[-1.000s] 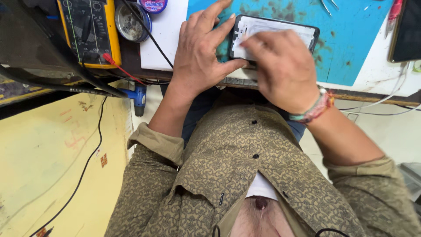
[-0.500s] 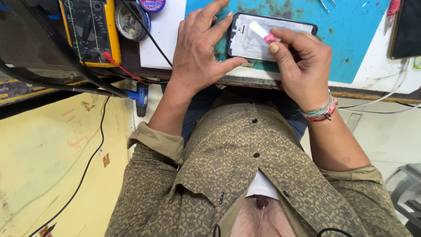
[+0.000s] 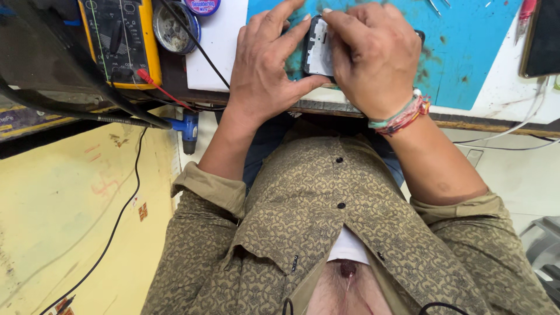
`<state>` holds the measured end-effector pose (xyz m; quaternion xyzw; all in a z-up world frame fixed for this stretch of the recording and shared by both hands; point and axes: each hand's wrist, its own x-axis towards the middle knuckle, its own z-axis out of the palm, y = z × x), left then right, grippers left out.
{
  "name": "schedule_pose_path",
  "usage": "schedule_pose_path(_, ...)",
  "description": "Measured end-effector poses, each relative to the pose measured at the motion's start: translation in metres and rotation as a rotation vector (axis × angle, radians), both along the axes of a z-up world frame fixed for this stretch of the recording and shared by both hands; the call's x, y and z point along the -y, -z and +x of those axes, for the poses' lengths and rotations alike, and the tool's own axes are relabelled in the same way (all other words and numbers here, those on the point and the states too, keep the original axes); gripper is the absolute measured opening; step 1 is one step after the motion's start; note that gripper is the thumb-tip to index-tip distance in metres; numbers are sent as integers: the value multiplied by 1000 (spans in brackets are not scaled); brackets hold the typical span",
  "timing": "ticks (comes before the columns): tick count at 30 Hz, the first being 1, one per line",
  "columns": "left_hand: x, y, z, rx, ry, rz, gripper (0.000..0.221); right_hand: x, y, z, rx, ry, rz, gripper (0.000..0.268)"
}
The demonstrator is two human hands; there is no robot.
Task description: The person disassembles a mobile phone using a screwdriver and tweezers to remove the internal components and the screen.
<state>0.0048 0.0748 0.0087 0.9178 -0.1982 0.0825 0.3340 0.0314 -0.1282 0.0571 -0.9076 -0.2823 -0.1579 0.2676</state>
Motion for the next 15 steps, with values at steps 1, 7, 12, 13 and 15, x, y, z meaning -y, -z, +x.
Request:
schedule_pose_path(1,0,0,0,-2,1,-6,84,-2,0,1,0,8,6,16)
schedule_pose_path(7,-1,-1,1,-16,-3,-15,86,-4,1,1,-7,0,1,14)
schedule_pose_path(12,-1,0,1,-15,5,-28,86,-5,2,1,-4,-4,-34,17)
schedule_pose_path(13,-2,1,1,-8,8,-32,85,-5,3,1,-10,-5,-39,17)
schedule_pose_path(15,-1,1,1,15,3,-36,82,-6,4,0,7,-12,-62,20)
